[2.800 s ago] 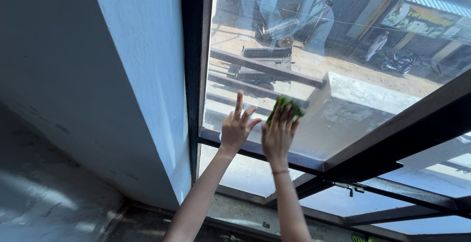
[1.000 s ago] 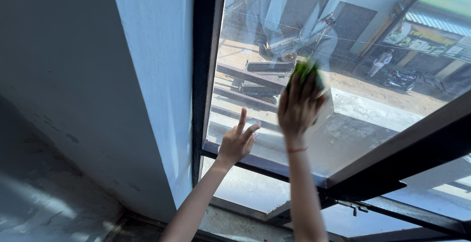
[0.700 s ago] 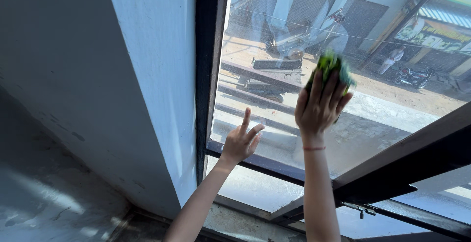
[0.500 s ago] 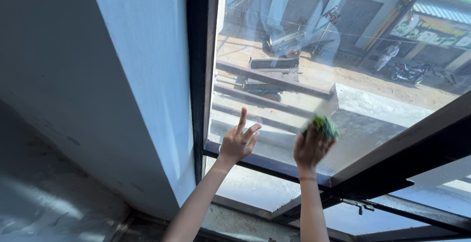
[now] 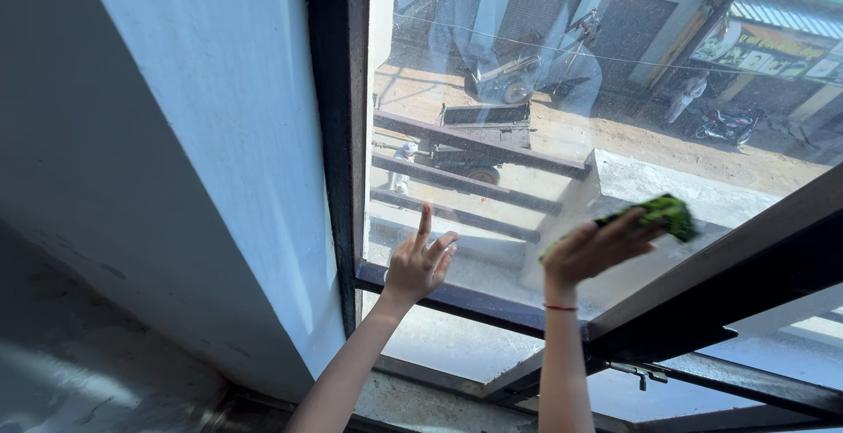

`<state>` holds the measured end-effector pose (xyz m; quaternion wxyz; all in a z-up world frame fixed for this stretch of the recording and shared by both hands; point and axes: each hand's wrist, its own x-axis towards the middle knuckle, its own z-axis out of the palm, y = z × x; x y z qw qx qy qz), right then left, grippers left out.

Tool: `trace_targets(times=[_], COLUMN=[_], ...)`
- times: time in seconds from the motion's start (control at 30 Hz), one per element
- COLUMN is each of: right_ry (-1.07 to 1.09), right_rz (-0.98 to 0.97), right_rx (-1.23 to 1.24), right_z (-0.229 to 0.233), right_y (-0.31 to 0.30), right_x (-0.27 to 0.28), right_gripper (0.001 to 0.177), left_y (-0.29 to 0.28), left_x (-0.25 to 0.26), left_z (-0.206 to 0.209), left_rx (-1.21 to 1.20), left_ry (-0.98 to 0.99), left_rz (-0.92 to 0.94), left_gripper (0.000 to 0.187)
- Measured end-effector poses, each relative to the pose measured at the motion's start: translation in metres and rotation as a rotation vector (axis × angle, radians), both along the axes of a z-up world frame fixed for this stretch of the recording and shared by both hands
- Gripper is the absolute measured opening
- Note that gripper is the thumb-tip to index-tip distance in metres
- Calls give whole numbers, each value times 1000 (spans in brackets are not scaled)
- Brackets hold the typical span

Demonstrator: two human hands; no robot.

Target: The person cleans a large glass window pane using a green cloth and a spray bottle. They repeatedly spray the glass surface and wipe it with the cloth in broad strokes, working across the window area while standing on a balcony.

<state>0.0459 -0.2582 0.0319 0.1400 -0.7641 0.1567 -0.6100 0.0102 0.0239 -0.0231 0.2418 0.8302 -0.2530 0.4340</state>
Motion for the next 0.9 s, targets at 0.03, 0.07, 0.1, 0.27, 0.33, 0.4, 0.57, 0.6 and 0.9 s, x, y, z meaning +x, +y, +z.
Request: trace_targets(times=[0.03,0.07,0.1,0.27,0.33,0.4,0.57,0.6,0.9], right_ry=[-7,0,7,90,102,118,137,131,97], right_rz=[1,12,24,147,152,179,152,158,97], right_rx=[-41,-79,-116,-400,-471,-498,-559,-541,-319], right_z=[-2,-2,1,69,114,154,180,175,98], right_y=[13,28,43,101,114,118,114,113,97], right_x=[4,9,12,10,13,11,1,2,7], right_gripper=[64,64,64,59,59,58,55,56,60], left_y=[0,1,1,0,0,-1,-1,-1,-6], left_x=[1,0,0,2,2,3,4,5,-12], left_z=[-1,-1,-2,-2,-2,-3,-8,-8,8], left_rx=[2,10,18,27,23,9,17,23,-124], left_ry=[-3,-3,-4,-7,1,-19,-15,-8,-19], left_rz=[-1,8,18,29,13,14,40,47,22], left_gripper=[44,43,43,45,46,44,40,39,41])
